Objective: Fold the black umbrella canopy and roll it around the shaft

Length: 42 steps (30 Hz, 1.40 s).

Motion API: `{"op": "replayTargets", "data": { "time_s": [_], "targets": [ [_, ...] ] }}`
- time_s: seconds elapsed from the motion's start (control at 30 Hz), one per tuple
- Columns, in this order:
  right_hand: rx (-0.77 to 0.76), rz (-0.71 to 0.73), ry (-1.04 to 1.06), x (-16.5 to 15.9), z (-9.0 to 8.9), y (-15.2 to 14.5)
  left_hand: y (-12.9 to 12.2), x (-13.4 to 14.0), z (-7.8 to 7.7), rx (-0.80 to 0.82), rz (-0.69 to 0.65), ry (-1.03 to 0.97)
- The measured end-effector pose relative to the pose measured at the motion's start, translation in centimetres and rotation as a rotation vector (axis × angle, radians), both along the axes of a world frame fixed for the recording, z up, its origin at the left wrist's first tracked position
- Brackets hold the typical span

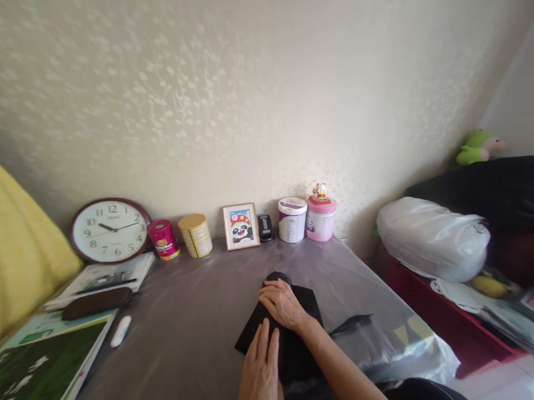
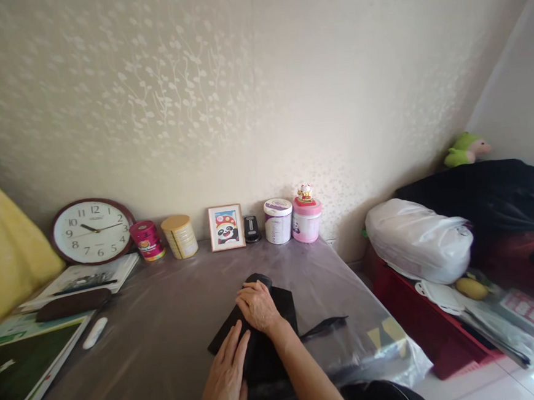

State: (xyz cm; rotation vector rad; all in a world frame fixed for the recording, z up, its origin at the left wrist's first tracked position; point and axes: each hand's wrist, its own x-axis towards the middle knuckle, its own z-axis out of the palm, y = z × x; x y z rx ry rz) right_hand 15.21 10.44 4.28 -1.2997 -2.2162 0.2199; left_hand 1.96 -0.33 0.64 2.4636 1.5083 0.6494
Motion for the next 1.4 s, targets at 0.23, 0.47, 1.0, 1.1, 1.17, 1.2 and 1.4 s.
{"op": "replayTargets", "data": {
  "time_s": [0.23, 0.47, 1.0, 1.1, 1.17, 1.2, 1.4],
  "targets": [
    [-0.025, -0.291, 0.061, 0.8, -0.5, 3.7, 0.2, 0.2, -0.2, -0.124, 0.009, -0.108],
    [-0.066, -0.633, 0.191, 6.7, -0.4, 1.3, -0.1, 0.1, 0.0, -0.079, -0.008, -0.196],
    [-0.289, -0.708, 0.318, 8.0, -1.4, -4.9, -0.5, 0.0, 0.5, -0.102, 0.007, -0.134],
    [-0.265, -0.701, 0.349, 7.4, -1.3, -5.2, -0.3, 0.0, 0.4, -0.097, 0.009, -0.161],
    [-0.252, -0.682, 0.375, 7.0, -1.4, -5.3, -0.3, 0.0, 0.3, -0.098, 0.015, -0.181],
    [-0.249, -0.663, 0.392, 6.8, -1.4, -5.2, -0.3, 0.0, 0.2, -0.102, 0.016, -0.192],
    [-0.252, -0.469, 0.597, 5.0, 0.1, -4.3, -0.1, -0.2, 0.0, -0.141, 0.019, -0.270]
  ]
}}
